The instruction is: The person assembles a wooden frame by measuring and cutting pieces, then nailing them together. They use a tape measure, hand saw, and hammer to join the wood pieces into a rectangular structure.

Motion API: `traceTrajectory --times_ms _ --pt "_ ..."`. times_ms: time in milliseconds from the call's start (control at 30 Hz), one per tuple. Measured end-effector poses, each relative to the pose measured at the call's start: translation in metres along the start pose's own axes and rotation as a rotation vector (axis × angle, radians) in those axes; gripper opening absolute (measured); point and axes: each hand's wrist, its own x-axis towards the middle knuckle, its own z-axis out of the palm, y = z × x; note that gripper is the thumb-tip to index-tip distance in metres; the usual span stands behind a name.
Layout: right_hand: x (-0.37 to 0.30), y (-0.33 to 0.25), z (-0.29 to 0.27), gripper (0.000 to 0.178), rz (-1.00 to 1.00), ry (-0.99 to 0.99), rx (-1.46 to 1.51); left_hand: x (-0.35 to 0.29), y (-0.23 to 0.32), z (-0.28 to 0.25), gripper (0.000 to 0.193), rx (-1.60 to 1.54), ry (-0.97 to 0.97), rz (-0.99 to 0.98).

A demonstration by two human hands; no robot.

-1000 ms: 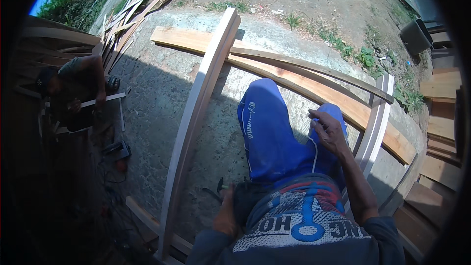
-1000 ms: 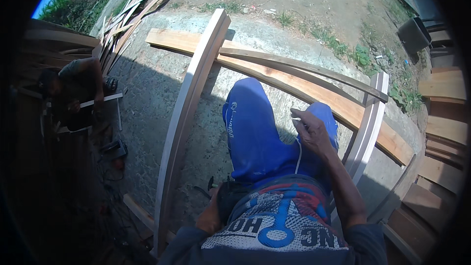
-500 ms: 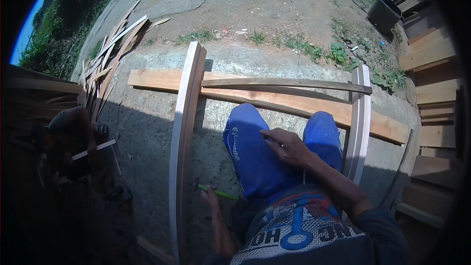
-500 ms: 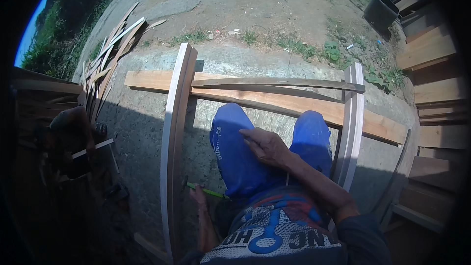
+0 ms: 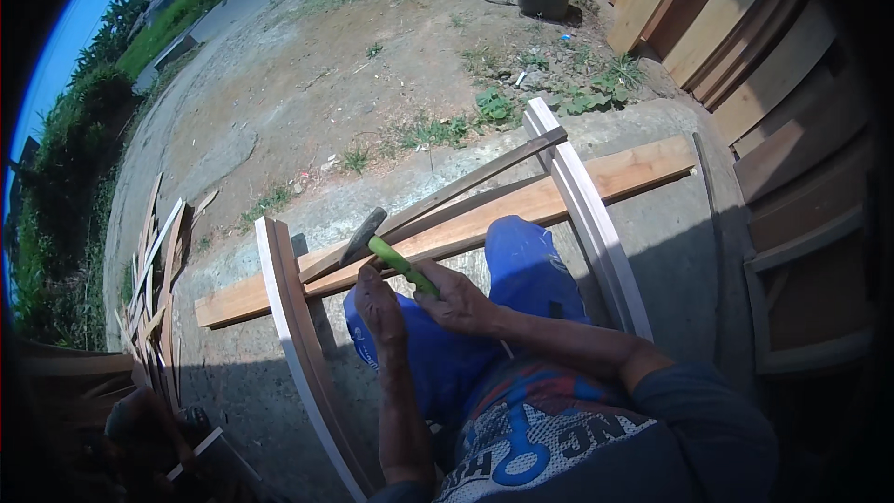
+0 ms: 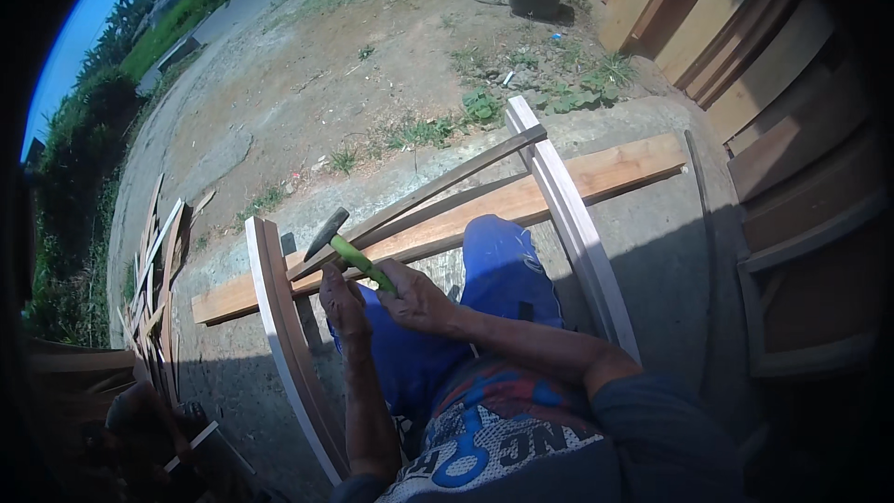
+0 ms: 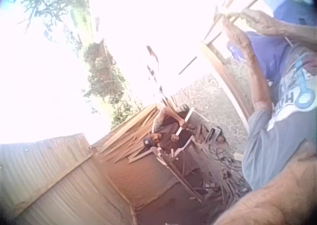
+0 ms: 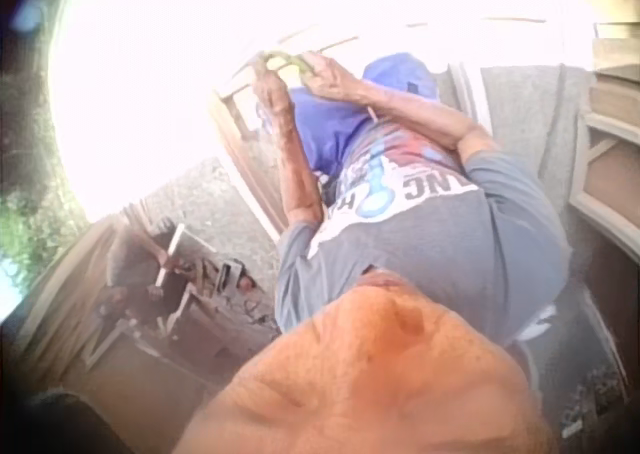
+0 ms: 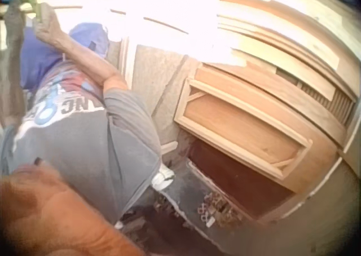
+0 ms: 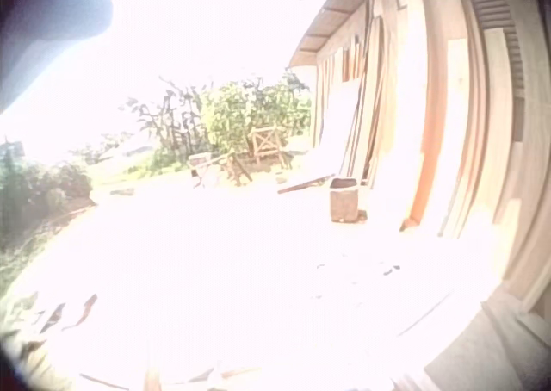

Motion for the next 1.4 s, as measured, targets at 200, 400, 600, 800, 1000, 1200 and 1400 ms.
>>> traceTrajectory --times_ms 200,400,600,800,1000,1200,1400 --pt "-0.016 0.022 -0.047 0.027 -0.073 0.239 0.076 -0.009 -0.013 0.062 0.08 -0.013 -0.518 -0.23" --pt "-0.023 0.026 -0.069 0.028 0.149 0.223 0.007 -0.01 -0.019 0.095 0.08 -0.052 -0.569 -0.265" --pt "-0.021 0.057 -0.101 0.032 0.212 0.429 -0.09 -0.001 -0.03 0.113 0.043 -0.026 -0.729 -0.361" --pt "-0.016 0.083 -0.141 0.018 0.075 0.572 -0.099 0.029 -0.071 0.157 0.015 0.0 -0.962 -0.175" --pt "-0.047 0.088 -0.196 0.032 0.276 0.795 -0.13 0.077 -0.081 0.26 0.022 -0.009 -0.778 -0.161" --pt "-0.113 0.139 -0.207 0.035 0.393 0.853 -0.223 0.134 -0.116 0.356 0.029 0.09 -0.706 0.028" --pt "-0.137 0.137 -0.223 0.035 0.599 0.808 -0.15 0.145 -0.146 0.404 0.031 0.24 -0.67 0.058"
